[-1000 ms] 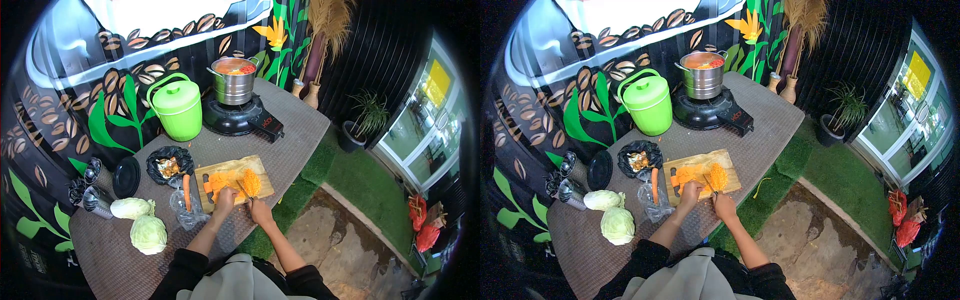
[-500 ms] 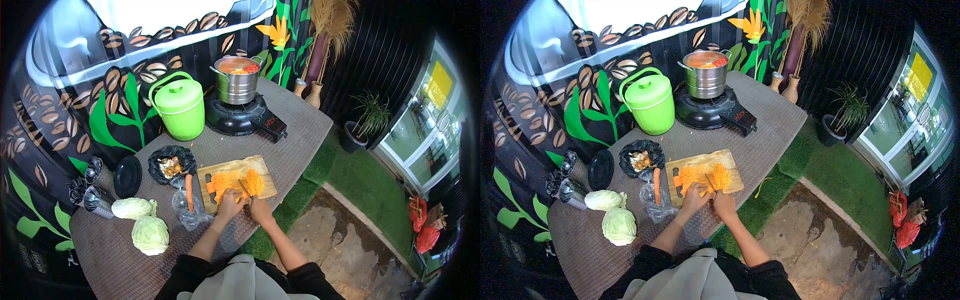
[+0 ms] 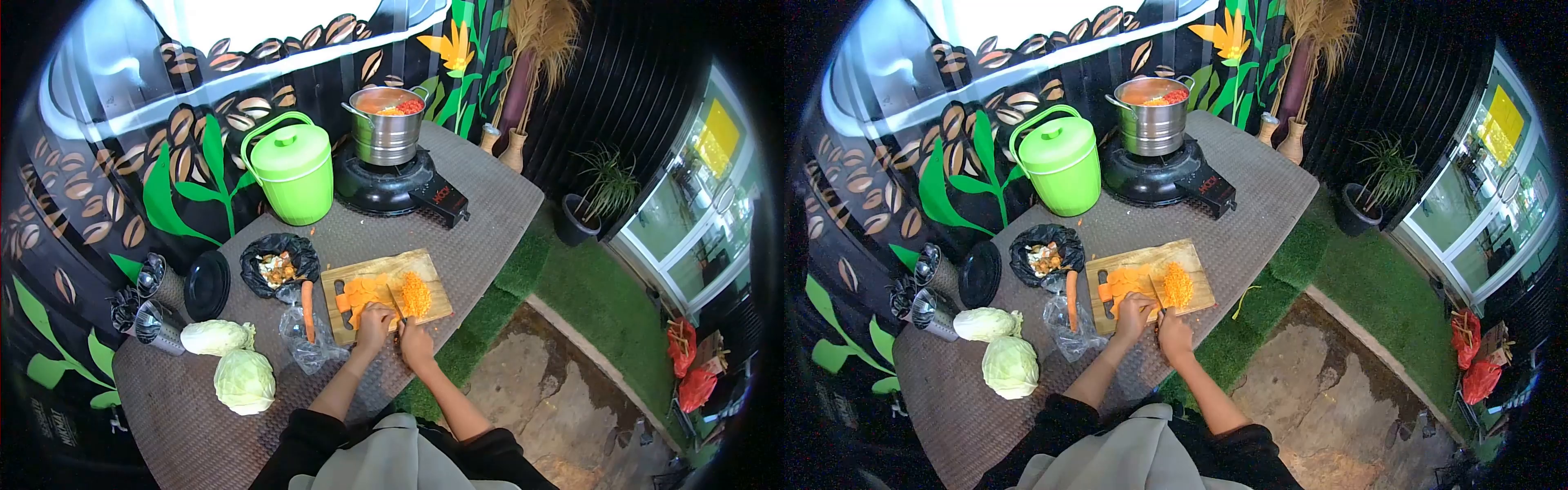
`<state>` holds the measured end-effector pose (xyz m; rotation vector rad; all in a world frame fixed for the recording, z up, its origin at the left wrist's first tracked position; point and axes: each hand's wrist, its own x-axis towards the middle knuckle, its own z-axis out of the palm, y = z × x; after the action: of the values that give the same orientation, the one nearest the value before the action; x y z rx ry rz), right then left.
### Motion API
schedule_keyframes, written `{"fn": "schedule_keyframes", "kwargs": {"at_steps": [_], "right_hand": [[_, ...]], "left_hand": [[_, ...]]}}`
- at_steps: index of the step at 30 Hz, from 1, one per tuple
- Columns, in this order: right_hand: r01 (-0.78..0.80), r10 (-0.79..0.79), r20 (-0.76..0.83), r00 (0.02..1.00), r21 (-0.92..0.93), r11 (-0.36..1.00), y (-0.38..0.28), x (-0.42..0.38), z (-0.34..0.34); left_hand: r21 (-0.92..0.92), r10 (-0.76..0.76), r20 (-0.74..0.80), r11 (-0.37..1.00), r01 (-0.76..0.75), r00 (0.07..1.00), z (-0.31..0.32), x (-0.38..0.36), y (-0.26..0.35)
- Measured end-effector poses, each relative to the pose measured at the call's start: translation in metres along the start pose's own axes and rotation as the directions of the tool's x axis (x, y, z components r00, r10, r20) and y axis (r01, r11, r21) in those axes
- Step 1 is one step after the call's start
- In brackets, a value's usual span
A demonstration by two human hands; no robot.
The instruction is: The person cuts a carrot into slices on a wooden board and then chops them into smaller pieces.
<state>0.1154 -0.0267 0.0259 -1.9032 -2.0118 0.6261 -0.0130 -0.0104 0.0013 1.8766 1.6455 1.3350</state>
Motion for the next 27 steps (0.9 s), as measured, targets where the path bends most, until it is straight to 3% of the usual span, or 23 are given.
{"fn": "schedule_keyframes", "kwargs": {"at_steps": [2,5,7,9,13,16,18,22,25,27], "right_hand": [[-0.01,0.012,0.111,0.994,-0.018,1.0,-0.007,0.008,-0.014],[0.059,-0.05,0.148,0.988,-0.057,0.997,-0.002,0.012,-0.027],[0.086,-0.072,0.144,0.987,-0.095,0.992,0.001,0.003,-0.014],[-0.016,0.016,-0.003,1.0,-0.054,0.998,-0.005,-0.008,0.001],[0.011,-0.012,0.07,0.997,0.012,1.0,-0.002,0.005,-0.006],[0.038,-0.034,0.156,0.987,-0.019,0.999,0.0,0.012,-0.021],[0.022,-0.019,0.133,0.991,-0.026,0.999,-0.004,0.003,-0.019],[-0.073,0.072,0.112,0.991,0.005,0.997,-0.012,-0.008,-0.007],[-0.041,0.04,0.121,0.992,0.008,0.999,-0.009,0.001,-0.012],[-0.003,0.003,0.103,0.995,-0.002,1.0,-0.002,0.005,-0.014]], "left_hand": [[-0.019,-0.019,-0.001,1.0,0.019,1.0,-0.002,0.002,0.004],[-0.026,-0.023,-0.006,0.999,0.023,1.0,-0.002,0.004,0.003],[-0.009,-0.023,-0.017,1.0,0.022,1.0,-0.003,0.007,0.001],[-0.068,-0.208,0.041,0.975,0.211,0.977,-0.003,0.008,0.002],[-0.126,-0.199,0.074,0.97,0.207,0.977,-0.005,0.008,-0.004],[-0.044,-0.153,0.073,0.987,0.156,0.986,-0.005,0.005,-0.007],[0.009,0.131,-0.004,0.991,-0.13,0.991,-0.006,0.0,-0.009],[0.06,0.173,-0.004,0.983,-0.173,0.985,-0.004,-0.004,-0.008],[-0.004,0.125,-0.056,0.992,-0.125,0.991,-0.003,-0.004,-0.008],[-0.062,-0.097,-0.019,0.993,0.096,0.995,-0.004,-0.001,-0.007]]}}
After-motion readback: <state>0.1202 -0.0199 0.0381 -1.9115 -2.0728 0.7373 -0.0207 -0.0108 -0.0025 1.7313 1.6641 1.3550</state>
